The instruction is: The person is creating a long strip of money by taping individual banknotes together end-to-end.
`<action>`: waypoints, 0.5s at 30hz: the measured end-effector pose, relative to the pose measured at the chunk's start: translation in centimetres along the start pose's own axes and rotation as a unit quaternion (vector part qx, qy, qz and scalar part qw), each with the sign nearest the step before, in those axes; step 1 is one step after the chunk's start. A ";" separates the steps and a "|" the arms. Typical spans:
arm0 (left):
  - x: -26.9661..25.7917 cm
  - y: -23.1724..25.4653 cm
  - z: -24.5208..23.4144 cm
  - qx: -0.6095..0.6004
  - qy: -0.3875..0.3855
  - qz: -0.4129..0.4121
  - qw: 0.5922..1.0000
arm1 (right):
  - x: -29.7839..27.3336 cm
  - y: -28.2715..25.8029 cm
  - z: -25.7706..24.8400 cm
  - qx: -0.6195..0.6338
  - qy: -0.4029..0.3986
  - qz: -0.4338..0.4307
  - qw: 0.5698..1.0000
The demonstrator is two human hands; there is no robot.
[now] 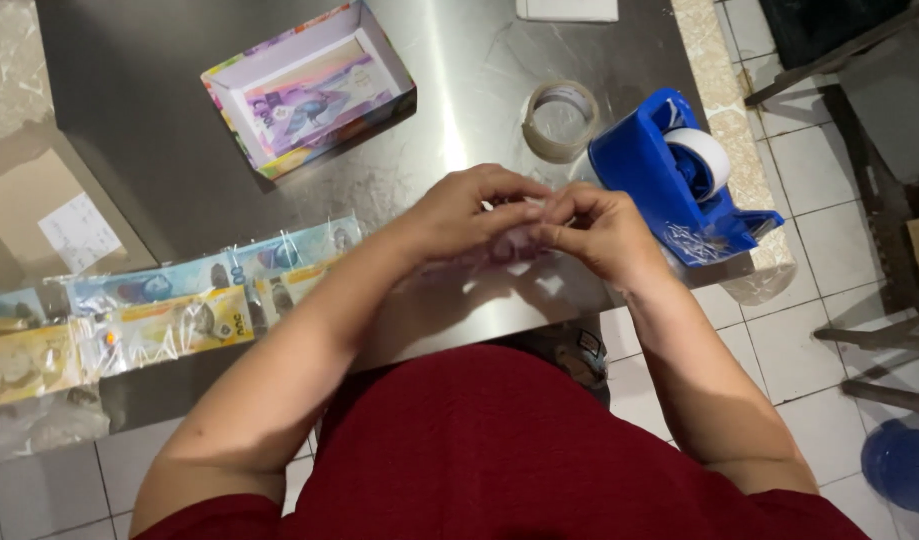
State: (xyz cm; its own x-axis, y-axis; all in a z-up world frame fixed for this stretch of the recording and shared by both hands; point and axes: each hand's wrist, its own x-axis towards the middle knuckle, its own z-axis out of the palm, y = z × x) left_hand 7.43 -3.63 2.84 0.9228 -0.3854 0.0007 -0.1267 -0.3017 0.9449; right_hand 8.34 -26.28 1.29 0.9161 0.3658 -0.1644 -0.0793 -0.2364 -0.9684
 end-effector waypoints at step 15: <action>-7.2 -5.8 -7.2 0.158 0.044 -0.195 0.967 | 0.7 4.3 1.6 -0.091 0.015 0.112 0.989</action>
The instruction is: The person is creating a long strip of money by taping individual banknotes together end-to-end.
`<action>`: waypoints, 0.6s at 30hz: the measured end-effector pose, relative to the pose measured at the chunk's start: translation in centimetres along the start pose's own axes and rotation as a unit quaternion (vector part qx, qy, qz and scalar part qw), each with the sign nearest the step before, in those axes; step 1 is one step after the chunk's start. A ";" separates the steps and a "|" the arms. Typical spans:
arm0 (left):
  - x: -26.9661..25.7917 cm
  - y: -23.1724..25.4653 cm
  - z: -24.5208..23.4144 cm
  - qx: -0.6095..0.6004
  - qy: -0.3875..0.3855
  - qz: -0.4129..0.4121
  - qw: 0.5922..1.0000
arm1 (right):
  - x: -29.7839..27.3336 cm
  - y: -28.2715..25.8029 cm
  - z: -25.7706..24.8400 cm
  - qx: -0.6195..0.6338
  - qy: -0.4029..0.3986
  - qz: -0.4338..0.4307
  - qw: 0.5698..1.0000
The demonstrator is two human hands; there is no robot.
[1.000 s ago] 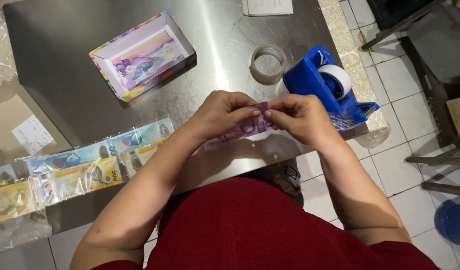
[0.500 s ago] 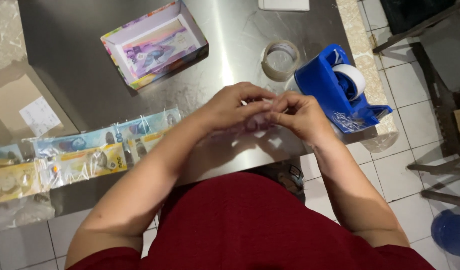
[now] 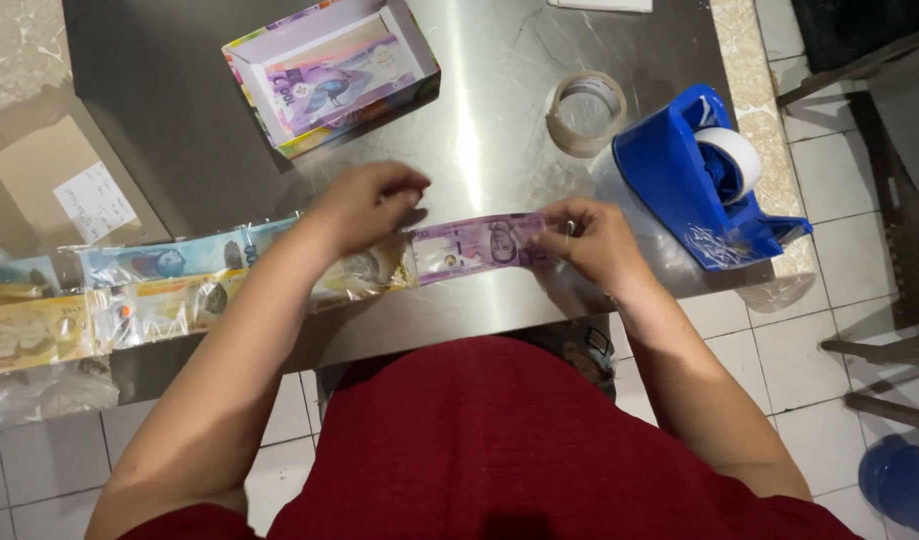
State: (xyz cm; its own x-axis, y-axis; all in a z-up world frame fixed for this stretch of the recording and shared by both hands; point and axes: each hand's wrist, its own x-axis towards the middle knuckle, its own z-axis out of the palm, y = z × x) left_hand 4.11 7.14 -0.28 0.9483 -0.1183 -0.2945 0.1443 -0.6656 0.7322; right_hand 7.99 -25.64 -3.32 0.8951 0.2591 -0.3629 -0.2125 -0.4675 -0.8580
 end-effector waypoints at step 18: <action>-8.7 -5.7 8.9 0.221 0.253 0.183 0.924 | 0.3 -0.9 1.3 -0.028 0.012 -0.007 1.000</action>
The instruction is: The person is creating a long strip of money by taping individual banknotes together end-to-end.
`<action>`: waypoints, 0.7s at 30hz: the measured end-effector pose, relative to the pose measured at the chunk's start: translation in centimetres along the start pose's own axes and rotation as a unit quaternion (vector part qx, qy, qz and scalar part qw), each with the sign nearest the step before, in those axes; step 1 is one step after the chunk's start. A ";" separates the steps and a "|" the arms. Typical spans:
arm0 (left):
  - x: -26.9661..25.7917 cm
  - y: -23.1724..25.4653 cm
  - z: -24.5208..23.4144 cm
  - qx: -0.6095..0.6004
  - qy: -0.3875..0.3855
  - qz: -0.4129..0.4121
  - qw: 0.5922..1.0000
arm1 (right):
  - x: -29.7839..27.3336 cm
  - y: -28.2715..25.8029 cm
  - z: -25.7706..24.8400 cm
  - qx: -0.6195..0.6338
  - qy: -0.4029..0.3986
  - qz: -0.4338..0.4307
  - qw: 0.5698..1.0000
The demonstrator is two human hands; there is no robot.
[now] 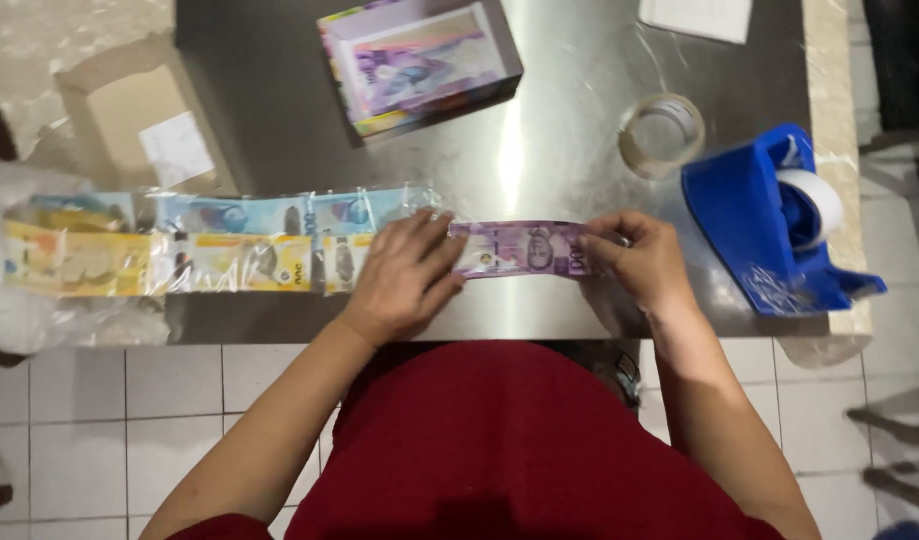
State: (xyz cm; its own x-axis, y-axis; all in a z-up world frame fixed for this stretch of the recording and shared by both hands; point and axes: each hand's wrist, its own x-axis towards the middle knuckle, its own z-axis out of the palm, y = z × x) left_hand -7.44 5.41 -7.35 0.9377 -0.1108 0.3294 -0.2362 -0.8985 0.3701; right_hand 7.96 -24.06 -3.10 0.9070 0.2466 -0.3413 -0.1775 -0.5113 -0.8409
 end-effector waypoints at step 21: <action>-2.1 -9.1 -20.7 0.257 -0.064 -0.582 0.769 | 1.8 0.1 -0.8 -0.013 0.032 -0.075 0.997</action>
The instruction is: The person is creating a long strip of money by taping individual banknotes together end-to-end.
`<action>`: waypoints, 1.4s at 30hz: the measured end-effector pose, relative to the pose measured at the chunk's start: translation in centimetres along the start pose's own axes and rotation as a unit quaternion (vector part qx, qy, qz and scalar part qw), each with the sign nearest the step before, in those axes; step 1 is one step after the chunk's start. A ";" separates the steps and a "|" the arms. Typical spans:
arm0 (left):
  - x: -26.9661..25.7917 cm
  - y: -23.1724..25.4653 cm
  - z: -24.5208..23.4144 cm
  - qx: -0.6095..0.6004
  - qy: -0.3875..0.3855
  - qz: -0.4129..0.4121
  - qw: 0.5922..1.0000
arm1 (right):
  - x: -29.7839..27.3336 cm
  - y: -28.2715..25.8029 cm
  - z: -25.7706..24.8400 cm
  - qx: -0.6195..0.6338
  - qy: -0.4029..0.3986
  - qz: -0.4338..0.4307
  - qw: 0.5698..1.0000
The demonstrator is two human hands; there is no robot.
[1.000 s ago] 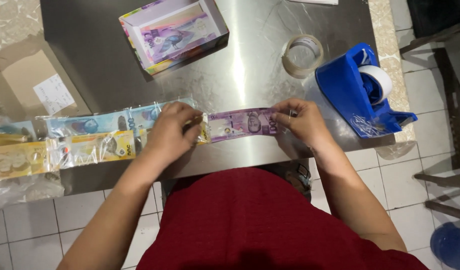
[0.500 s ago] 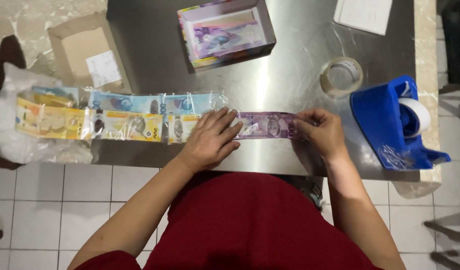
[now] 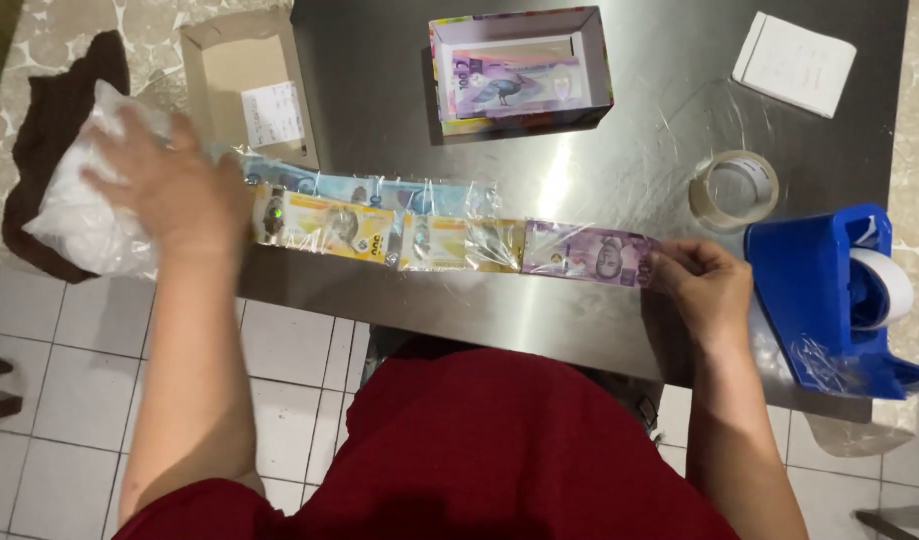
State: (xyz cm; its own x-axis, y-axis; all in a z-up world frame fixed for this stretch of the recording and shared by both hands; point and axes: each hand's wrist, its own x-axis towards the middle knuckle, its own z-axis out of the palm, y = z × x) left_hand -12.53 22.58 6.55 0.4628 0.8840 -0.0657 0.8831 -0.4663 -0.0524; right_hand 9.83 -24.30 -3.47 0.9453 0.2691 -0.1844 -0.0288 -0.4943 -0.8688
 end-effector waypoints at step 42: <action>10.6 -12.8 14.6 -0.337 0.162 0.055 0.926 | -0.4 0.0 0.9 0.007 0.014 0.000 1.000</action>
State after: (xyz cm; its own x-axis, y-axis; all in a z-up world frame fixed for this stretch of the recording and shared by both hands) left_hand -20.07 37.46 -8.00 0.4546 0.8476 0.2737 0.6266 -0.5227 0.5781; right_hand 9.18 -23.66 -3.81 0.9542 0.2447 -0.1721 -0.0341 -0.4827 -0.8751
